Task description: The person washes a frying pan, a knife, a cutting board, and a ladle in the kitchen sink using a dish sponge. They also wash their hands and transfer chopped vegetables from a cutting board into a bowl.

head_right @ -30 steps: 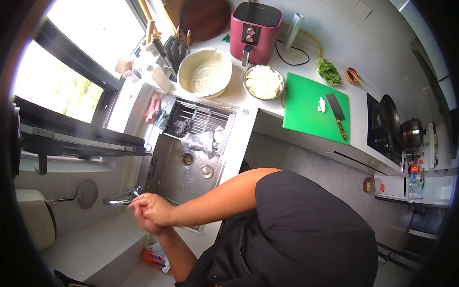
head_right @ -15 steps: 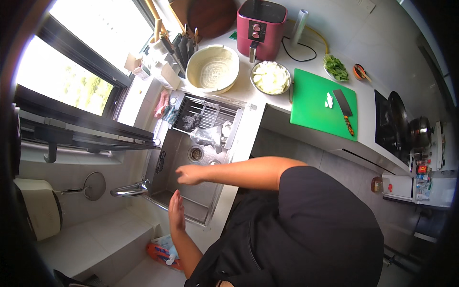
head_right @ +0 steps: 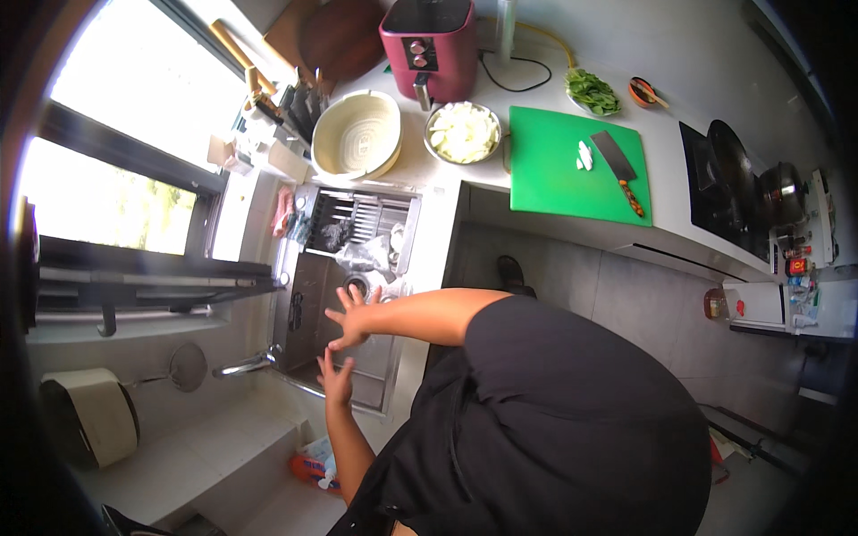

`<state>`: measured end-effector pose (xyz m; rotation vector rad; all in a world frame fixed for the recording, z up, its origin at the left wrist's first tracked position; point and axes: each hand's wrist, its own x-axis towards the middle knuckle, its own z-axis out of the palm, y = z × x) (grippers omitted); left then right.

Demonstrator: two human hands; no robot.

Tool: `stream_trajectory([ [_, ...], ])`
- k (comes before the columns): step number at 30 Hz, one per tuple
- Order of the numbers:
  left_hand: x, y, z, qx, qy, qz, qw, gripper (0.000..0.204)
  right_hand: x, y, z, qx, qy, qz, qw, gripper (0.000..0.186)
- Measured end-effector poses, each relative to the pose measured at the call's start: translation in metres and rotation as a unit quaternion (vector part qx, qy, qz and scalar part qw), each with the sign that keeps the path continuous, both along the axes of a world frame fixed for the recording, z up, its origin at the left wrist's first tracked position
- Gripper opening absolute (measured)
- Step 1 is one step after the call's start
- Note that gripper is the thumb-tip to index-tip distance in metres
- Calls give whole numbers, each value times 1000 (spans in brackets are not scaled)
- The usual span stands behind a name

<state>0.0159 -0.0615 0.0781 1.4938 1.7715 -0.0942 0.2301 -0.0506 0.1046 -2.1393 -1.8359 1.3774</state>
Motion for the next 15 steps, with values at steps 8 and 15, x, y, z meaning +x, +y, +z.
stream_trajectory([
  [8,-20,25,-32,-149,-556,340,744,58,263,-89,-109,308,86,-183,930,46],
  [15,75,2,6,161,-213,173,948,52,517,-270,-100,190,-87,-525,825,49],
])
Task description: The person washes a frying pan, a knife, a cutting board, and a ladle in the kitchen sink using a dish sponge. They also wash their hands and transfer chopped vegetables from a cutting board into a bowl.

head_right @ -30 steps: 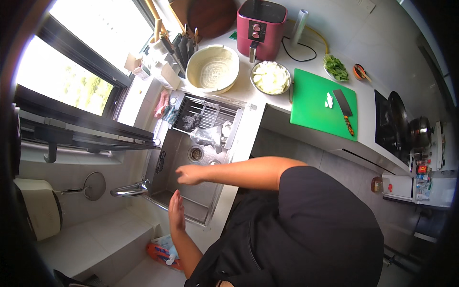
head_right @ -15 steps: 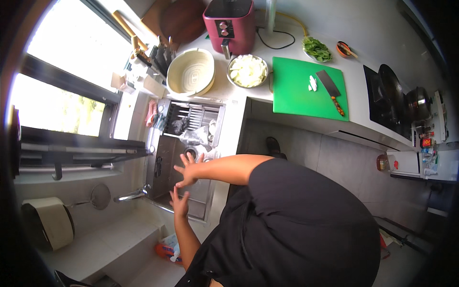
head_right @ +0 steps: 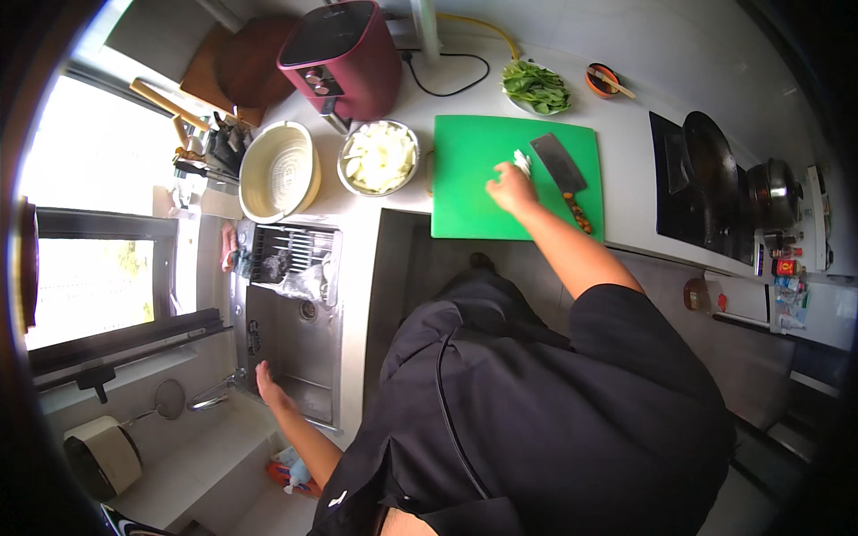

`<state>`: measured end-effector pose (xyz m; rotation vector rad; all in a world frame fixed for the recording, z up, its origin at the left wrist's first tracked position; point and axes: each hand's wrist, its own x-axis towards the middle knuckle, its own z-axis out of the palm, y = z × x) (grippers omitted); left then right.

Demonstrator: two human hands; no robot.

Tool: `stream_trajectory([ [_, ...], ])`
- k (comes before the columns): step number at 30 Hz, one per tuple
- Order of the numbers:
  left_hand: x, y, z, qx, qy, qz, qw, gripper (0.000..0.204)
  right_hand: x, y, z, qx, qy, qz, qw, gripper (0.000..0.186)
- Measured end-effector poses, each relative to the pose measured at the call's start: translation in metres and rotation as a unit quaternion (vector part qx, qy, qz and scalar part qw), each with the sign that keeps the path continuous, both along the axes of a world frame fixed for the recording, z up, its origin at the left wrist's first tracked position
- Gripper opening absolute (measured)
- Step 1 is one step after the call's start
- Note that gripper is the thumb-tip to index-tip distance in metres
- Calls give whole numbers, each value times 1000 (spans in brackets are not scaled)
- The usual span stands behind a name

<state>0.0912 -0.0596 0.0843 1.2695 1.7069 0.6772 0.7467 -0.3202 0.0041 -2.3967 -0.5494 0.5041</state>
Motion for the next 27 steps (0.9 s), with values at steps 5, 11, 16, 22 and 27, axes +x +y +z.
stream_trajectory([
  [5,115,7,12,73,-54,-61,994,44,79,-52,-8,-165,-38,-20,985,74],
  [11,283,-12,24,34,16,-317,948,36,90,-30,-9,-173,14,53,983,72],
  [16,380,-44,2,-50,-12,-437,898,42,94,-21,-19,-167,5,69,984,55],
  [22,448,-76,-20,-87,-26,-552,829,46,96,-22,-21,-124,-2,40,991,42],
  [27,456,-83,-18,-101,-45,-550,828,46,117,-39,-44,-11,116,-80,990,38],
])
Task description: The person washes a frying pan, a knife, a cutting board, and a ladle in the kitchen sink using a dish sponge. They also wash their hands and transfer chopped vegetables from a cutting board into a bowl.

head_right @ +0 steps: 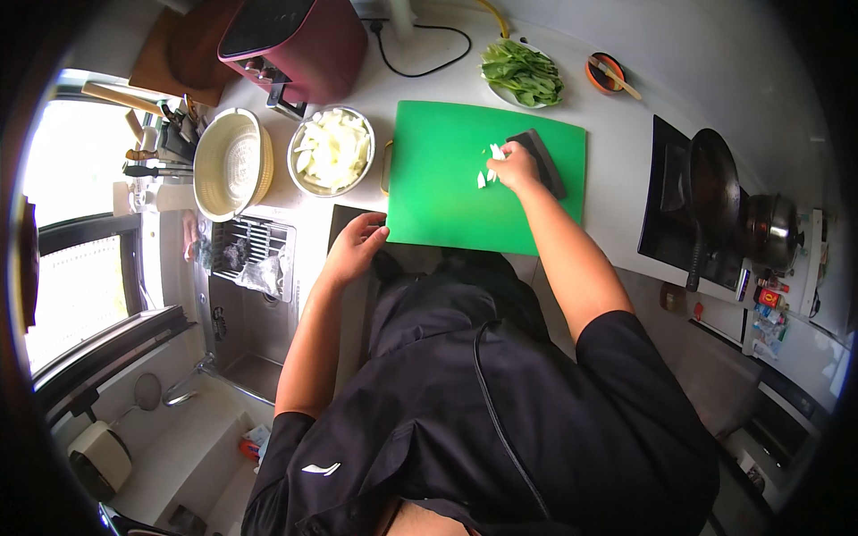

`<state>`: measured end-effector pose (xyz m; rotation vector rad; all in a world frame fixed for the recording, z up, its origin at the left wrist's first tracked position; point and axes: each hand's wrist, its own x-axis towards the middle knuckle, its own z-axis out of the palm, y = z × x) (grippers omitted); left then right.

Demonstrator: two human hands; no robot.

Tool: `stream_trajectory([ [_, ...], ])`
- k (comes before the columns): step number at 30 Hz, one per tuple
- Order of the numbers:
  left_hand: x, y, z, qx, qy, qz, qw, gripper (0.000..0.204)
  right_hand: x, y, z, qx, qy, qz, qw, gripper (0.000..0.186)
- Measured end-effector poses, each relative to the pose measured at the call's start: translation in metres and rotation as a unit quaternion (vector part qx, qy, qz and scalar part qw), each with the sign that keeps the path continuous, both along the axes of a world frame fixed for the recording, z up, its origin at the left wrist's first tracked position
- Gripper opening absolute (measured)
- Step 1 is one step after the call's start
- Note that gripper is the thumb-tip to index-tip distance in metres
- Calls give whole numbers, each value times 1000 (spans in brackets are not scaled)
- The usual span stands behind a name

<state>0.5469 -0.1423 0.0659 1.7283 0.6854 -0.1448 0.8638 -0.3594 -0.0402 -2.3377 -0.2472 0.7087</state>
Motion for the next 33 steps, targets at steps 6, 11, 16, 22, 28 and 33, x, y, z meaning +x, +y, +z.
stream_trajectory([
  [6,-29,6,-7,-59,38,79,994,47,6,-7,15,98,149,-58,982,38],
  [11,-50,5,-9,-77,42,122,989,42,0,-8,3,77,146,10,986,40],
  [16,-60,6,-9,-72,41,139,987,42,-15,-1,1,-68,30,125,989,57],
  [22,-57,3,-13,-51,14,128,990,44,-50,24,33,-182,-103,169,963,56],
  [28,-58,1,-15,-50,23,121,991,49,-51,34,26,-153,-103,164,969,47],
  [33,-62,2,-7,-43,31,128,990,50,-44,30,16,-104,-92,168,976,42],
])
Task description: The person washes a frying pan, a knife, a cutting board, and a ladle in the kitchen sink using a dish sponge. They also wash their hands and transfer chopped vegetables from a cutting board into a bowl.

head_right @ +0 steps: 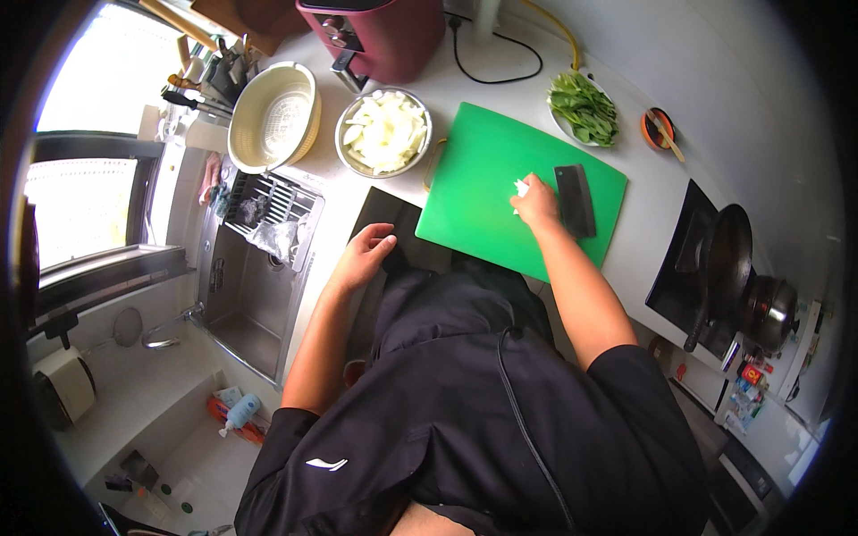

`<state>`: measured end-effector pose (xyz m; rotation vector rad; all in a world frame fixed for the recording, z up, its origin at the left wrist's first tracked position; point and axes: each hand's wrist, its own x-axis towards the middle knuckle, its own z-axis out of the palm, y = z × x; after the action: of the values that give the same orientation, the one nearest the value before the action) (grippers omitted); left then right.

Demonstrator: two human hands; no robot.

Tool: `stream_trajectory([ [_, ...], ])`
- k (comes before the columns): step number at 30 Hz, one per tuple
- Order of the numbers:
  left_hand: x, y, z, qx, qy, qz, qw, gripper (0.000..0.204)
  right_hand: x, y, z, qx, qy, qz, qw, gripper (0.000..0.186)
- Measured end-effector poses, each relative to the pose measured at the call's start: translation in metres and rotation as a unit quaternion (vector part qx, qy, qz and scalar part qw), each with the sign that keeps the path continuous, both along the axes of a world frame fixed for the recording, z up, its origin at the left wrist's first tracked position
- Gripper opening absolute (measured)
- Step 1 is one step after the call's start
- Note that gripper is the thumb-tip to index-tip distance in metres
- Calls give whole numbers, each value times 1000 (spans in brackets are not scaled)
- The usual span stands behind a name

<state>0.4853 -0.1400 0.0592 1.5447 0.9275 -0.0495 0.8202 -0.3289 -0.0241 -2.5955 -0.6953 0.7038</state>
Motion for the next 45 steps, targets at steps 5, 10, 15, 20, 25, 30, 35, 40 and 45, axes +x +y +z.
stream_trajectory([
  [5,-16,1,-8,-2,9,19,1000,50,9,-6,-13,10,57,-31,998,35],
  [10,-31,-2,-13,-11,12,51,999,46,11,-4,-8,30,128,-77,988,23],
  [15,-40,-2,-21,-30,10,72,997,46,11,-2,-2,80,184,-100,974,16],
  [20,-42,0,-23,-33,2,84,996,49,-1,38,16,173,275,-112,939,16],
  [25,-46,0,-15,-37,4,99,994,49,-19,139,47,212,304,-39,928,16],
  [30,-61,-2,-8,-36,3,123,992,49,-25,235,45,222,270,40,936,18],
  [35,-86,-11,-4,-59,34,161,985,47,-49,287,55,99,155,127,975,25],
  [40,-95,-16,-10,-83,30,173,981,47,-49,286,26,120,-101,191,969,38],
  [45,-98,-19,-12,-60,13,184,981,48,-40,293,54,9,101,110,989,35],
])
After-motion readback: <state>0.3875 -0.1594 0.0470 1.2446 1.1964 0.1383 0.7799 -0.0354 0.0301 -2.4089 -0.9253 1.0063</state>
